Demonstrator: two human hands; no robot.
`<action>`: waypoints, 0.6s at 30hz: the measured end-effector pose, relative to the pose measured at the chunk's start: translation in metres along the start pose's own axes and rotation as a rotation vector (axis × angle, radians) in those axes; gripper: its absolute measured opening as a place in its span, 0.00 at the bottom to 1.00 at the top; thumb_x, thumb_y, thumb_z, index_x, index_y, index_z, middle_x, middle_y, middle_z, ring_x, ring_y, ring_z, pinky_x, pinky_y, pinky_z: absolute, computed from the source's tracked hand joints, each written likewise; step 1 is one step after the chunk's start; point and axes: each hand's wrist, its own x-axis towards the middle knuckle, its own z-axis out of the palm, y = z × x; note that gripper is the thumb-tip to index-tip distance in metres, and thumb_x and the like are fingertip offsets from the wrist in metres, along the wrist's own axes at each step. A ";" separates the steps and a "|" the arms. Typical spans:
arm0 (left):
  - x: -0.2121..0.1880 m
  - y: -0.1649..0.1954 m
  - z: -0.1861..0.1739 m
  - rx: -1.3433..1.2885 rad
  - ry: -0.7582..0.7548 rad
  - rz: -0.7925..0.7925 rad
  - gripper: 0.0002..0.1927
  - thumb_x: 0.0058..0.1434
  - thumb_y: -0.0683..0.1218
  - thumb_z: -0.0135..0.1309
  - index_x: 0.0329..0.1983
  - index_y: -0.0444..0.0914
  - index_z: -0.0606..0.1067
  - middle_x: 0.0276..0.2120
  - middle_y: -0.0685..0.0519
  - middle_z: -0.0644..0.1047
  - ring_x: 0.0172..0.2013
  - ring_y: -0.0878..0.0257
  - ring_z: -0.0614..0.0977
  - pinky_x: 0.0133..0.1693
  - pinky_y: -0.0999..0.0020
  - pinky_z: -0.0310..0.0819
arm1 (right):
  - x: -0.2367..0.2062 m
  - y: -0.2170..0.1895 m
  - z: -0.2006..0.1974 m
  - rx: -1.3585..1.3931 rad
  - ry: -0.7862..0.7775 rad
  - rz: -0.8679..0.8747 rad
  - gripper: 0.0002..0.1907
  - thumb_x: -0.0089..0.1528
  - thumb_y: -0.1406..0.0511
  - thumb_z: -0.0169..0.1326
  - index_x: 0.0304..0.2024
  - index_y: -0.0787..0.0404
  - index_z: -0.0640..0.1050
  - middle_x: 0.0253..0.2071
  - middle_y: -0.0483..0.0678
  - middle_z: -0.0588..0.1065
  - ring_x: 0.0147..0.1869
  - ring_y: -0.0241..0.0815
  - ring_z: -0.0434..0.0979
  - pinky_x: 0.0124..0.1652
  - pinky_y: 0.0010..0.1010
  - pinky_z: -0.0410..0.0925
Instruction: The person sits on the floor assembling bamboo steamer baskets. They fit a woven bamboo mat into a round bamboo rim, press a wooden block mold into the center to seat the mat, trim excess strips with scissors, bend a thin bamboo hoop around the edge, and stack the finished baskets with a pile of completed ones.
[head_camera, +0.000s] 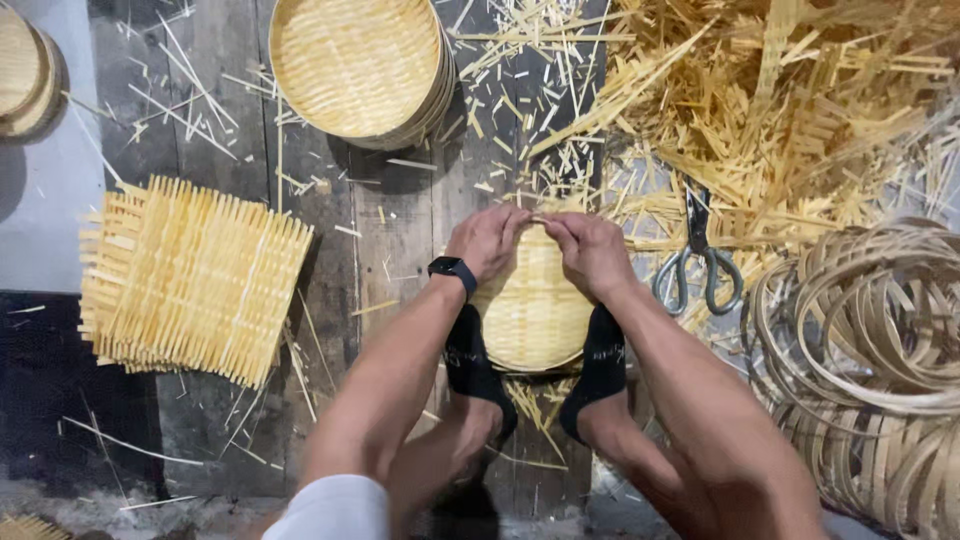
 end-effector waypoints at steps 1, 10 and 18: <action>0.002 -0.002 0.003 -0.019 -0.016 -0.070 0.16 0.71 0.56 0.47 0.43 0.43 0.81 0.37 0.46 0.80 0.41 0.45 0.81 0.44 0.53 0.74 | 0.000 0.006 0.003 0.061 -0.023 0.066 0.10 0.66 0.63 0.57 0.45 0.60 0.84 0.32 0.54 0.79 0.32 0.47 0.78 0.34 0.38 0.71; 0.010 -0.037 0.017 -0.366 0.003 -0.136 0.23 0.71 0.58 0.53 0.37 0.33 0.81 0.30 0.44 0.81 0.34 0.59 0.81 0.39 0.63 0.75 | -0.016 0.070 0.037 0.238 -0.088 0.311 0.20 0.74 0.56 0.51 0.39 0.66 0.81 0.30 0.55 0.76 0.33 0.42 0.70 0.36 0.39 0.68; -0.015 0.053 -0.050 -0.171 -0.193 -0.204 0.27 0.39 0.58 0.76 0.37 0.39 0.83 0.35 0.51 0.86 0.35 0.63 0.85 0.41 0.68 0.79 | -0.055 0.041 -0.205 -0.561 -0.503 0.387 0.27 0.69 0.46 0.40 0.55 0.54 0.80 0.52 0.53 0.79 0.54 0.51 0.79 0.57 0.47 0.69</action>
